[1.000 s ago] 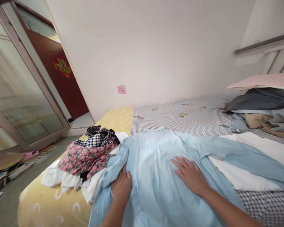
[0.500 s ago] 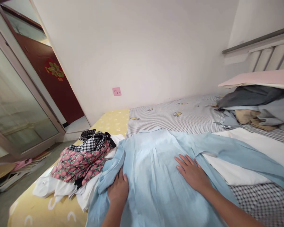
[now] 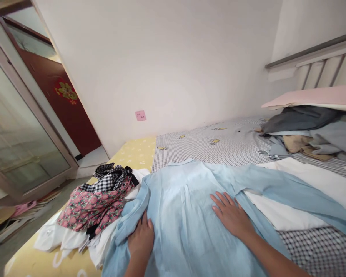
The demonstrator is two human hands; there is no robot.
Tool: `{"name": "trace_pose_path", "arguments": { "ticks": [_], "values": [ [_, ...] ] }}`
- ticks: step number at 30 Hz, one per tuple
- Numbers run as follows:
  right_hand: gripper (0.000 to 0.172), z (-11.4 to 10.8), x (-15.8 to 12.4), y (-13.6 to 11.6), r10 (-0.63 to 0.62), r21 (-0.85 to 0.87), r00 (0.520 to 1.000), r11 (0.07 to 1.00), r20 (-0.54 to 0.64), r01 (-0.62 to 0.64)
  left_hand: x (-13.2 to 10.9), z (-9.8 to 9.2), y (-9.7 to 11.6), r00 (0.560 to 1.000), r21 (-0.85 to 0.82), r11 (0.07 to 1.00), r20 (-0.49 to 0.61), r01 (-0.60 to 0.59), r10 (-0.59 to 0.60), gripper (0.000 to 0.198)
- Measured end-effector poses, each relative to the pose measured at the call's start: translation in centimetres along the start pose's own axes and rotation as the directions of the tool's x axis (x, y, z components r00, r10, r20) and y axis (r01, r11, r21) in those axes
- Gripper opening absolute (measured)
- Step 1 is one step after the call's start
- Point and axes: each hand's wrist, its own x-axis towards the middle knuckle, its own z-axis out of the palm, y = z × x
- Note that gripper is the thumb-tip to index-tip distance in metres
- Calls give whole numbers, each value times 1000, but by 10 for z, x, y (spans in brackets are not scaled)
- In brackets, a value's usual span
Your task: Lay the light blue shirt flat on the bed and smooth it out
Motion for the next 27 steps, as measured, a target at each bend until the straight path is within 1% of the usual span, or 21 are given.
{"name": "trace_pose_path", "arguments": {
  "ticks": [4, 9, 12, 15, 18, 22, 27],
  "values": [
    [56, -4, -1, -4, 10, 2, 1000, 1000, -2, -10, 0, 2, -1, 1000, 15, 1000, -6, -5, 5, 48],
    [57, -9, -2, -9, 36, 2, 999, 999, 35, -36, 0, 9, -2, 998, -8, 1000, -59, 2, -2, 49],
    [57, -8, -2, -8, 43, 2, 999, 999, 28, -43, 0, 12, -1, 997, -17, 1000, -78, -6, 5, 49],
    [56, -4, -2, -6, 48, 4, 999, 999, 7, -48, 0, 12, -1, 997, -35, 999, -83, 3, -6, 50],
    [55, -3, -2, -6, 39, -8, 999, 999, 13, -39, 0, 9, 0, 997, -49, 999, -70, 17, -20, 49],
    [55, -7, -2, -7, 42, -24, 999, 999, 15, -42, 0, 7, 0, 998, -53, 998, -65, 17, -21, 48],
    [52, -11, -3, -9, 32, -44, 999, 998, -2, -32, 0, 9, -1, 997, -47, 999, -81, -12, 8, 47]
  ]
}}
